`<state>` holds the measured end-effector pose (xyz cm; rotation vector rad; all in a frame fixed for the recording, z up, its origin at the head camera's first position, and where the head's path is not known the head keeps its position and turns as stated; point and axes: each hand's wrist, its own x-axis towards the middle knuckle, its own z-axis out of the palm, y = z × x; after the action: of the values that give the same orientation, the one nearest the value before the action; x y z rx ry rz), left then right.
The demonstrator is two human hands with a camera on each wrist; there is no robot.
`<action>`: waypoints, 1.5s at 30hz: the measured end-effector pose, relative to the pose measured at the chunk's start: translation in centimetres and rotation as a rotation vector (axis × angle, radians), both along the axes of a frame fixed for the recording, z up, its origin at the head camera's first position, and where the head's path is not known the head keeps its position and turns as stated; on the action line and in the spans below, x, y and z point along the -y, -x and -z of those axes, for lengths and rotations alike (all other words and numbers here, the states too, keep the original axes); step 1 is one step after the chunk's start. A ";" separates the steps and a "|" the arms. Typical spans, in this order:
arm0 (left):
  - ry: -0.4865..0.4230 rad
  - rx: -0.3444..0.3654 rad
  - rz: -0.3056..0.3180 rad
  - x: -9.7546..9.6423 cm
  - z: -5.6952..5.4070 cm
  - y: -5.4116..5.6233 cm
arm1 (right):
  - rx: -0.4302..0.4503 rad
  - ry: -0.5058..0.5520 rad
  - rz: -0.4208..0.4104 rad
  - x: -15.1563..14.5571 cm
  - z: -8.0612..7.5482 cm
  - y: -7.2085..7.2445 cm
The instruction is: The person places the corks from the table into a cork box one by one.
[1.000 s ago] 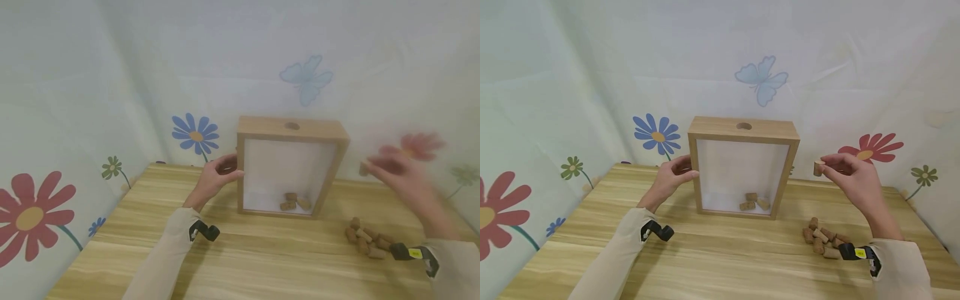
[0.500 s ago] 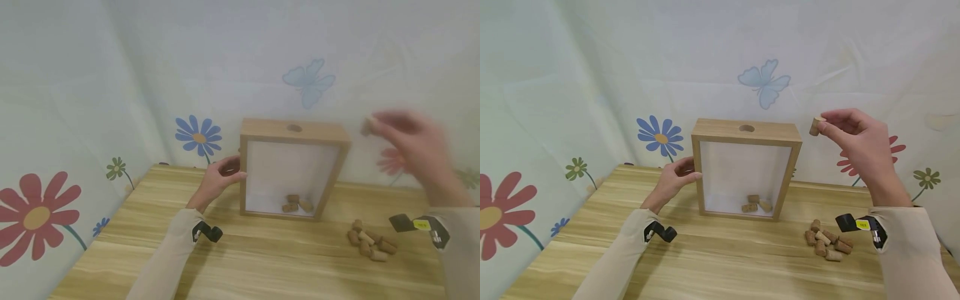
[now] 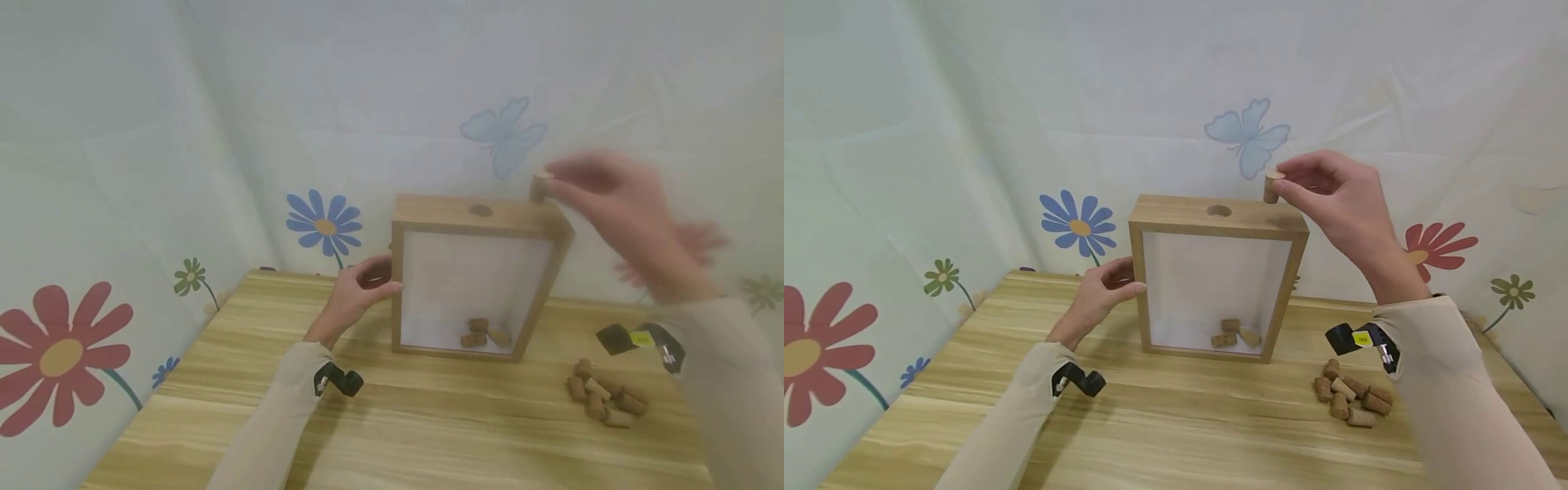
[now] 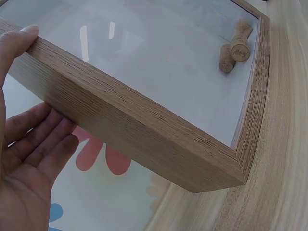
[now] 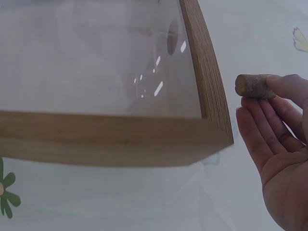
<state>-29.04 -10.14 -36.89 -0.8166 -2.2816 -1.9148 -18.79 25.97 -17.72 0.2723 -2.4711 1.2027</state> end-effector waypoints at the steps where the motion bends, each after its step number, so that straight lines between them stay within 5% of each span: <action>1: 0.000 0.000 0.001 0.0 0.0 0.0 | -0.008 -0.006 -0.006 0.3 -0.1 0.2; 15: 0.001 -0.009 -0.002 0.3 0.2 0.3 | -0.140 -0.138 -0.072 4.4 0.8 3.1; 26: -0.005 -0.014 -0.008 0.2 0.0 0.2 | -0.167 -0.162 -0.076 5.9 1.6 3.3; 35: 0.001 -0.020 -0.011 0.2 -0.1 0.2 | -0.430 -0.241 -0.187 6.5 2.7 4.0; 45: 0.003 -0.015 -0.010 0.5 -0.1 0.2 | -0.441 -0.266 -0.189 6.2 3.0 4.2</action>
<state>-29.24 -10.65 -36.83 -0.8155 -2.2770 -1.8952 -23.04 19.78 -20.69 0.7699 -2.2389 0.7690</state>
